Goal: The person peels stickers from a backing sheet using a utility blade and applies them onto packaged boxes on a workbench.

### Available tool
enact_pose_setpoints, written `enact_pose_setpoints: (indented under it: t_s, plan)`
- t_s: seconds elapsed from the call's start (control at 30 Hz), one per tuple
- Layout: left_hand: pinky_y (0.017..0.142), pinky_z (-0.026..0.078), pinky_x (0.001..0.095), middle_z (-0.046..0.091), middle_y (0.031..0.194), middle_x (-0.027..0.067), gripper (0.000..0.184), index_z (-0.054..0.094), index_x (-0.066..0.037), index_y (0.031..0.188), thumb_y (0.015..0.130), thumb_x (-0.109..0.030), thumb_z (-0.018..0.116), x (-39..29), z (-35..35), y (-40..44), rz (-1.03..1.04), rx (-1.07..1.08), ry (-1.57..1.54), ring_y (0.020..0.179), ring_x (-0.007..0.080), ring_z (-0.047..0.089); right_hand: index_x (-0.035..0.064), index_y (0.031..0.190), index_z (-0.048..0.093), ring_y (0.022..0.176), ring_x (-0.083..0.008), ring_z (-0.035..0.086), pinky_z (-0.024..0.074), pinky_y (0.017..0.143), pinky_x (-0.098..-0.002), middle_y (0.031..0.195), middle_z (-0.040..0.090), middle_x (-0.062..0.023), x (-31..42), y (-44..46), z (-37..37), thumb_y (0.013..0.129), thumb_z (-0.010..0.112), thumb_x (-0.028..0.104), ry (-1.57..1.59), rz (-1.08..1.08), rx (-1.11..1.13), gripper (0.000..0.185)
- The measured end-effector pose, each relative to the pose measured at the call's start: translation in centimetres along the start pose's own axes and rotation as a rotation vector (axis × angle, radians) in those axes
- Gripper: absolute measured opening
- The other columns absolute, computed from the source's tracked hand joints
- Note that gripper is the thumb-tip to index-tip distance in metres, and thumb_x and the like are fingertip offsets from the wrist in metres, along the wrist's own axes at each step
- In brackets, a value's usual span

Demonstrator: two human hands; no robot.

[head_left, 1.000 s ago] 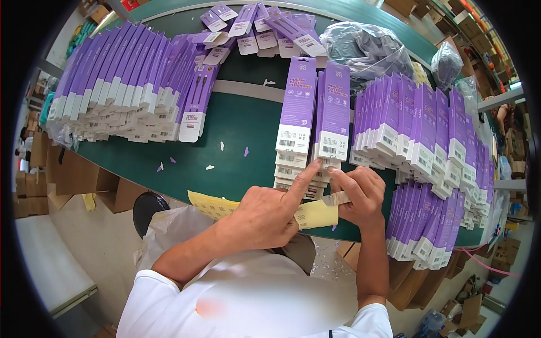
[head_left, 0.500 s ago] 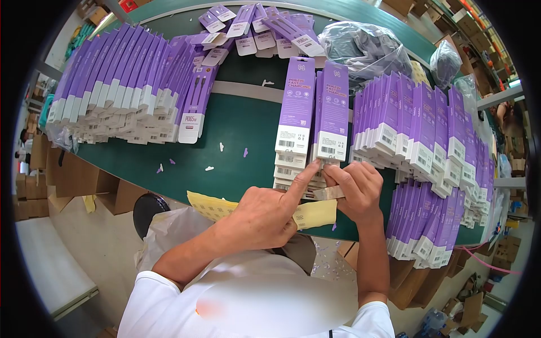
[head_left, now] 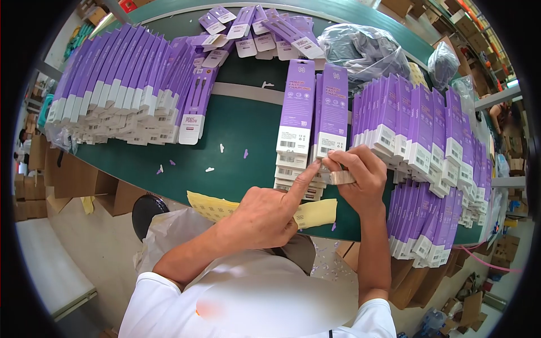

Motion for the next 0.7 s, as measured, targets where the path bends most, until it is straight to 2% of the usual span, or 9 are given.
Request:
enact_pose_setpoints:
  t_s: [0.17,0.3,0.4,0.5,0.6,0.63,0.7]
  plan:
    - [0.068,0.059,0.0504,0.076,0.086,0.0150,0.116,0.011,-0.006,0.179,0.080,-0.005,0.071,0.1,0.1,-0.4,0.032,-0.029,0.048,0.076,0.0400,0.076,0.0066,0.096,0.079,0.059,-0.0190,0.060,0.0438,0.052,-0.0344,0.074,0.061,-0.0025,0.7,0.4,-0.7,0.082,0.094,0.009,-0.069,-0.046,0.071,0.020]
    - [0.067,0.058,0.0486,0.077,0.093,0.0143,0.111,0.018,-0.010,0.179,0.081,-0.003,0.070,-0.6,-0.4,-2.4,0.097,-0.070,0.026,0.078,0.0383,0.076,0.0072,0.095,0.081,0.058,-0.0188,0.060,0.0435,0.052,-0.0342,0.074,0.060,-0.0026,2.6,2.5,-1.5,0.081,0.096,0.012,-0.059,-0.002,0.004,0.022]
    - [0.067,0.058,0.0478,0.078,0.097,0.0142,0.100,0.031,-0.013,0.173,0.082,-0.003,0.070,-0.9,-0.6,-4.1,0.035,0.034,0.023,0.081,0.0369,0.076,0.0101,0.093,0.080,0.065,-0.0200,0.063,0.0457,0.055,-0.0356,0.079,0.061,-0.0024,4.8,4.6,-0.3,0.079,0.096,0.017,-0.100,-0.018,0.035,0.022]
    - [0.069,0.058,0.0464,0.078,0.099,0.0143,0.082,0.045,-0.014,0.161,0.083,-0.003,0.070,-0.3,-0.7,-5.9,0.043,0.006,-0.091,0.084,0.0367,0.077,0.0116,0.088,0.076,0.078,-0.0208,0.066,0.0492,0.060,-0.0373,0.090,0.064,-0.0013,5.6,6.2,1.7,0.077,0.093,0.020,-0.145,-0.099,0.150,0.022]
    - [0.073,0.058,0.0454,0.079,0.101,0.0145,0.070,0.050,-0.011,0.151,0.085,-0.003,0.068,2.0,-0.9,-7.4,0.008,0.021,-0.177,0.089,0.0372,0.077,0.0115,0.084,0.071,0.079,-0.0209,0.066,0.0504,0.060,-0.0377,0.093,0.065,-0.0012,4.7,5.7,3.1,0.079,0.092,0.017,-0.170,-0.200,0.231,0.022]
    - [0.073,0.057,0.0487,0.075,0.093,0.0171,0.054,0.055,-0.009,0.144,0.092,-0.003,0.064,2.5,-1.2,-7.9,0.008,-0.019,-0.274,0.087,0.0377,0.076,0.0103,0.084,0.068,0.080,-0.0209,0.066,0.0512,0.061,-0.0376,0.094,0.065,-0.0011,4.8,5.6,3.0,0.080,0.090,0.015,-0.195,-0.231,0.253,0.024]
    - [0.077,0.059,0.0446,0.075,0.095,0.0187,0.051,0.057,-0.008,0.141,0.091,-0.002,0.065,4.2,-1.6,-8.6,-0.054,0.044,-0.463,0.089,0.0361,0.077,0.0092,0.087,0.068,0.080,-0.0207,0.066,0.0512,0.062,-0.0376,0.095,0.066,-0.0011,4.9,5.4,3.1,0.080,0.090,0.015,-0.264,-0.295,0.237,0.023]
Point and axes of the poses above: each hand's wrist, its own y-axis towards the middle knuckle, its own z-axis out of the palm, x = y × z, the point moved 3 cm from there along y, towards the middle knuckle
